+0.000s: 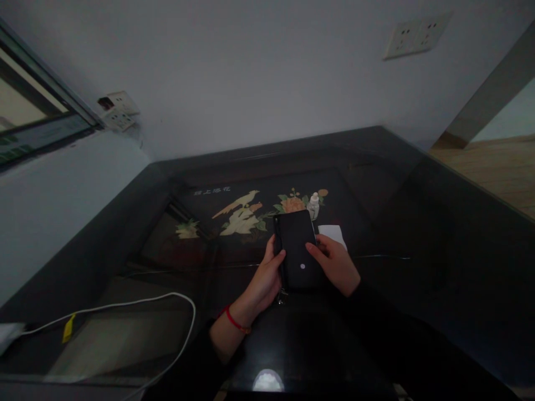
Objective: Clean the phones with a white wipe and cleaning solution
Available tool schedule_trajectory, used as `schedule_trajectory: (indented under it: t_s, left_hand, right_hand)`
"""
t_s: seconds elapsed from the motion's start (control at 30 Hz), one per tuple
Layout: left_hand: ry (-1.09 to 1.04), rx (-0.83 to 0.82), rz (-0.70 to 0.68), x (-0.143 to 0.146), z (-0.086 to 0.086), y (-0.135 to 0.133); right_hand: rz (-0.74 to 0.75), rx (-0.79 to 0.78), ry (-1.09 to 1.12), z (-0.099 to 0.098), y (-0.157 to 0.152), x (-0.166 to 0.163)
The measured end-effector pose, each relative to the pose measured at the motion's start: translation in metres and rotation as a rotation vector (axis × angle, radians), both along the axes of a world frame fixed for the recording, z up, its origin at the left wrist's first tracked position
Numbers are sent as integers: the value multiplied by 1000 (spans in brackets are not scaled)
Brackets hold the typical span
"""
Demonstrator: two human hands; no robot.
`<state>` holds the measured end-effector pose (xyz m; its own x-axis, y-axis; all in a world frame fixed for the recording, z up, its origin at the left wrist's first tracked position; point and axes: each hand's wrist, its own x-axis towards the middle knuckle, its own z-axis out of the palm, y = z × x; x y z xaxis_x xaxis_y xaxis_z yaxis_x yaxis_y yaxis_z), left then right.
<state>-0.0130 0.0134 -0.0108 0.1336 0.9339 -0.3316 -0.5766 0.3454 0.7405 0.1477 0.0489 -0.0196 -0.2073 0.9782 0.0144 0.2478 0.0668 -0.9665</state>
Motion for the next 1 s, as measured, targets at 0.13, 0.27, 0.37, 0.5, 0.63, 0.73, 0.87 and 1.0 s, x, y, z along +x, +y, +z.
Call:
schedule_trajectory:
  t_s: [0.13, 0.27, 0.37, 0.5, 0.63, 0.73, 0.87, 1.0]
  left_hand:
    - [-8, -18, -6, 2, 3, -1]
    - [-33, -34, -29, 3, 6, -3]
    - [-26, -37, -68, 3, 7, -6]
    - [10, 19, -68, 5, 6, -9]
    - [87, 79, -40, 7, 0, -10]
    - [162, 151, -19, 7, -4, -9]
    - [182, 174, 11, 7, -4, -10]
    - [120, 113, 18, 7, 3, -11]
  right_hand:
    - [2, 25, -41, -2, 0, 0]
    - [3, 63, -125, 1, -1, -1]
    - [-5, 105, -221, 3, -4, -2]
    - [-39, 168, -387, 6, -7, -3]
    - [-58, 202, -544, 9, -8, 0]
    - [-71, 207, -606, 14, -9, 2]
    - [-83, 182, -591, 21, -10, 2]
    - [-29, 112, -454, 25, -5, 6]
